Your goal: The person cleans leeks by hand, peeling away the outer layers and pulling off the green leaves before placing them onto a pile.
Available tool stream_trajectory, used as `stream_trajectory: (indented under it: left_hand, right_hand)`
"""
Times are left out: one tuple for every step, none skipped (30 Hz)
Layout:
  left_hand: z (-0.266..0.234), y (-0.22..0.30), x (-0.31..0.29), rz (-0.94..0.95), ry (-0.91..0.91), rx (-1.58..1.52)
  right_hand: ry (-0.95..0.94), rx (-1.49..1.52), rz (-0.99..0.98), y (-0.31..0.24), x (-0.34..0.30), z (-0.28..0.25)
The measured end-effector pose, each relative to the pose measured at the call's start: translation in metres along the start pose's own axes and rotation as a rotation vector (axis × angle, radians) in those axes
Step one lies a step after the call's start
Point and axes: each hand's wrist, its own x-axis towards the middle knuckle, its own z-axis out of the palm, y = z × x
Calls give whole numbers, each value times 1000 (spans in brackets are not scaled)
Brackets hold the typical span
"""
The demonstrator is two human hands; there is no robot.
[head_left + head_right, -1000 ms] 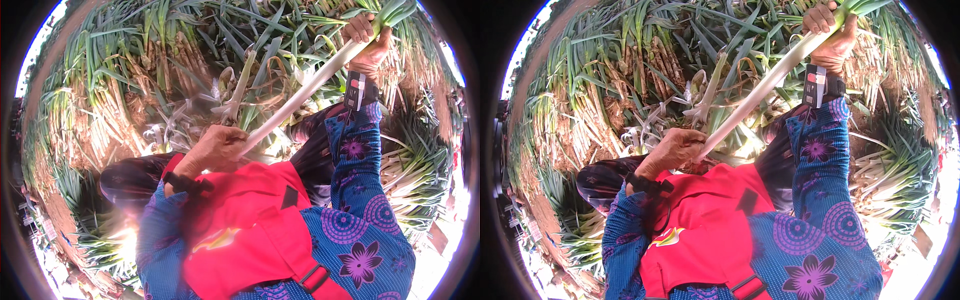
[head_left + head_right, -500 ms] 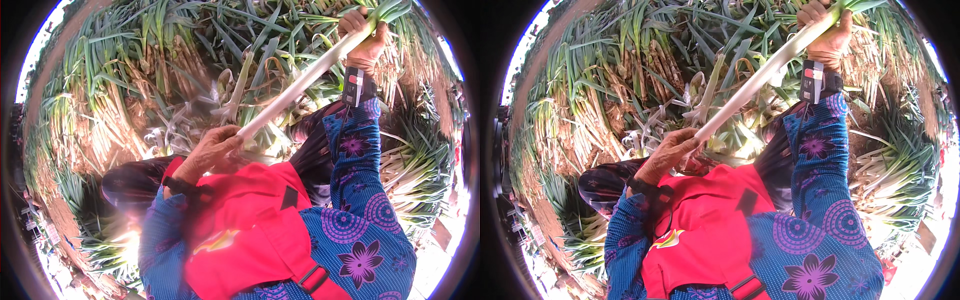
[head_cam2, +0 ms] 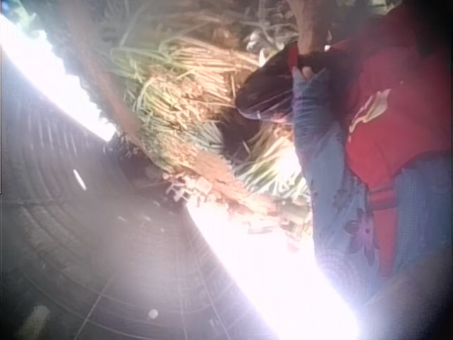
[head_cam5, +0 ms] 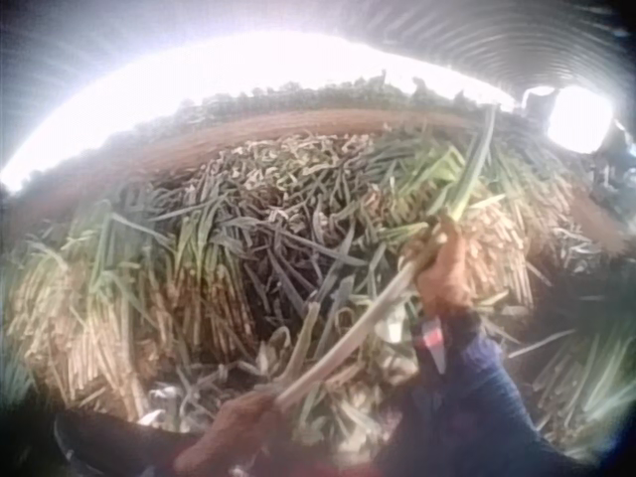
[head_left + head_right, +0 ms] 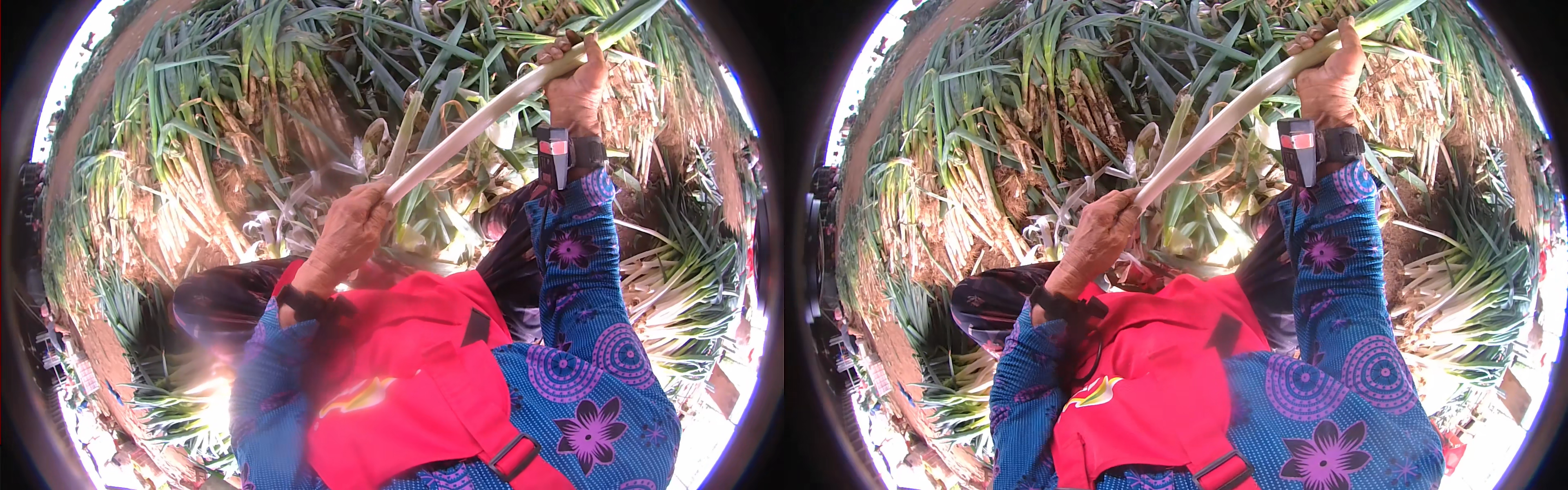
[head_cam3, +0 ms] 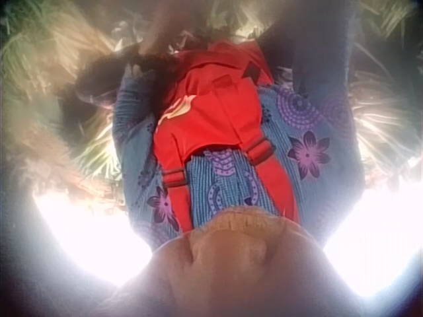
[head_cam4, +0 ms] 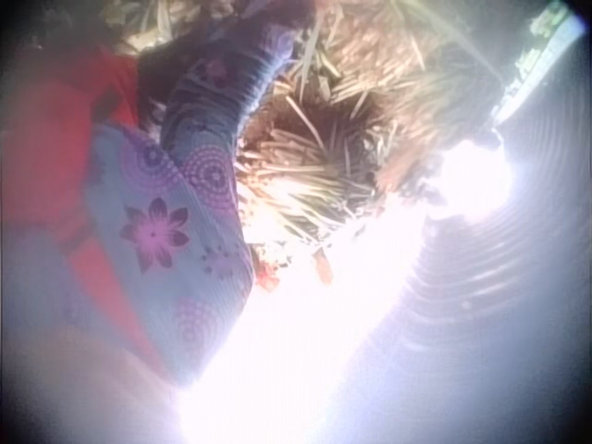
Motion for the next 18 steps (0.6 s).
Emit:
stream_trajectory:
  left_hand:
    - [0, -2, 2, 62, -5, 50]
    - [0, -4, 3, 61, -4, 50]
    - [-1, -5, 4, 84, -41, 149]
    - [0, -6, 4, 107, -80, 247]
    - [2, -8, 4, 107, -81, 246]
    - [6, -11, 4, 154, -57, 319]
    - [9, -11, 4, 202, -33, 392]
    - [11, -11, 3, 202, -34, 391]
    - [12, -10, 3, 196, -22, 393]
    - [13, -9, 2, 190, -10, 396]
    - [13, -9, 2, 189, -9, 396]
    - [14, -9, 2, 177, -7, 373]
    - [14, -9, 2, 166, -7, 349]
    - [15, -10, 2, 166, -8, 347]
    - [16, -12, 2, 170, 27, 285]
    - [16, -11, 2, 174, 62, 224]
    - [15, -10, 1, 174, 62, 222]
    - [15, -8, 0, 126, 55, 161]
  right_hand:
    - [-20, 1, 9, -1, 0, 1]
    - [-40, 3, 17, -2, -1, 2]
    - [-41, 3, 18, -2, -2, 3]
    - [-68, 5, 10, -2, -4, 4]
    - [-96, 8, 2, -2, -5, 6]
    - [-96, 7, 3, -1, -6, 8]
    - [-89, 1, 0, 0, -6, 8]
    - [-81, -5, -3, 0, -6, 9]
    - [-81, -6, -3, 0, -6, 9]
    - [-90, -7, -3, -1, -7, 9]
    - [-101, -9, -3, -1, -8, 10]
    - [-101, -9, -2, -2, -6, 9]
    - [-126, -13, -2, -3, -3, 6]
    - [-152, -16, -3, -4, -1, 3]
    - [-151, -18, -3, -5, 1, 0]
    - [-223, 24, 5, -5, 1, -1]
    - [-294, 67, 14, -6, 1, -2]
    - [-294, 65, 14, -8, 2, -3]
